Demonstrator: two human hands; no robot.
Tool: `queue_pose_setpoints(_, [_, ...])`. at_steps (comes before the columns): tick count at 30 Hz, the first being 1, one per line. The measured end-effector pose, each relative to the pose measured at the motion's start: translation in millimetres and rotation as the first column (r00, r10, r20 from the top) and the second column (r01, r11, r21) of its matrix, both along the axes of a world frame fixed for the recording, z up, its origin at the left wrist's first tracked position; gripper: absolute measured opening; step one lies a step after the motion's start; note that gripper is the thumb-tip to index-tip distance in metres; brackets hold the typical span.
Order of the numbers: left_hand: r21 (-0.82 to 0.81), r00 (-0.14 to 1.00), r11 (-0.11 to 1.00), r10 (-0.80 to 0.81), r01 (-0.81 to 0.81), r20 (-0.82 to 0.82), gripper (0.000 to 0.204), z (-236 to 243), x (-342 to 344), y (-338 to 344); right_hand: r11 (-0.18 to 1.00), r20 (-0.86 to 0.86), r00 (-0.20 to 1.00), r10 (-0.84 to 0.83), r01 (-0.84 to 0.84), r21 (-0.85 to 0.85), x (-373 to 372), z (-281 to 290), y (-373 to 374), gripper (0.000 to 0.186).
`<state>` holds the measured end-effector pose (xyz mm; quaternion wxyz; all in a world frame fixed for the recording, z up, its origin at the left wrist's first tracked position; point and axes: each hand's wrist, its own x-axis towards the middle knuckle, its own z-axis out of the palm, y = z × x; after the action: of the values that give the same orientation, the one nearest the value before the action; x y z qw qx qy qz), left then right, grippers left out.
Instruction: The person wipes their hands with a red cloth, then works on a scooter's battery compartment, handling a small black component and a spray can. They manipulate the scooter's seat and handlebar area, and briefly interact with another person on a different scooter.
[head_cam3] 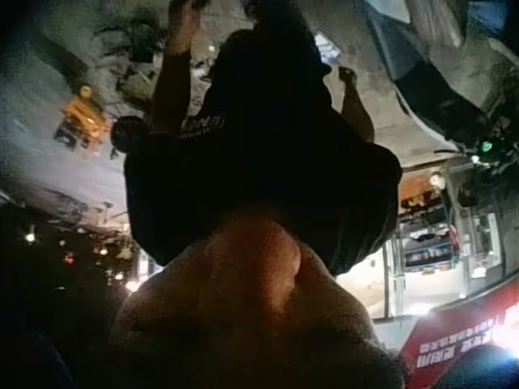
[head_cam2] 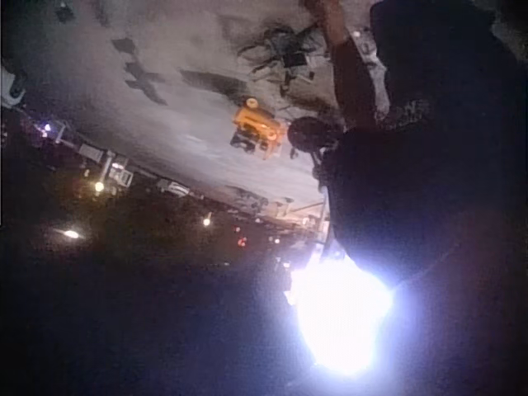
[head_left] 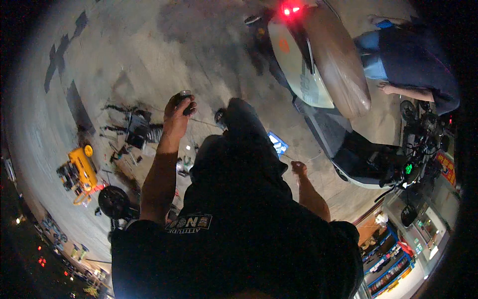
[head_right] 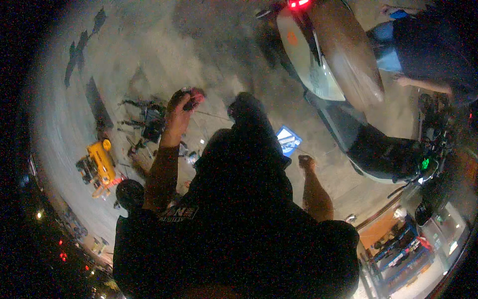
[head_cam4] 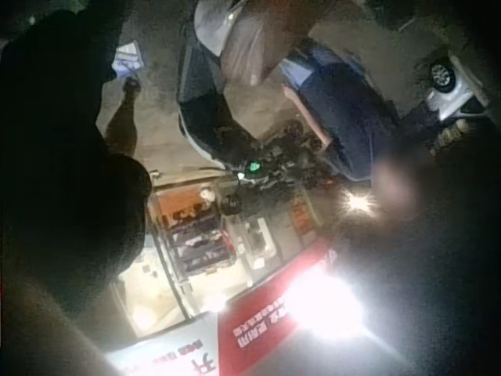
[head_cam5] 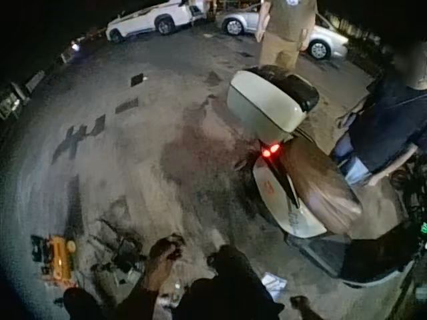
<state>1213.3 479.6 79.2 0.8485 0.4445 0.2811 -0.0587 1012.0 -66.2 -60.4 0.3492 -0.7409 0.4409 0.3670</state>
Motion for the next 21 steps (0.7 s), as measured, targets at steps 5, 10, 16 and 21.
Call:
queue_pose_setpoints(5, [0.461,0.958,0.841,-0.265,0.284,-0.108,0.032,-16,127,50,0.804,-0.058,0.803,0.593,-0.594,-0.005,44,-29,89,0.03])
queue_pose_setpoints(10, [0.549,0.98,0.816,-0.195,0.179,-0.03,0.028,-71,227,142,0.864,-0.025,0.864,0.503,-0.503,0.02,185,-74,186,0.035])
queue_pose_setpoints(16, [0.614,0.965,0.762,-0.051,0.205,-0.258,0.026,-50,334,283,0.436,0.226,0.379,0.897,-0.838,-0.328,433,-99,242,0.046])
queue_pose_setpoints(21, [0.566,0.981,0.808,-0.072,0.164,-0.181,0.028,-46,481,327,0.925,-0.104,0.94,-0.324,0.337,0.173,479,-27,291,0.071])
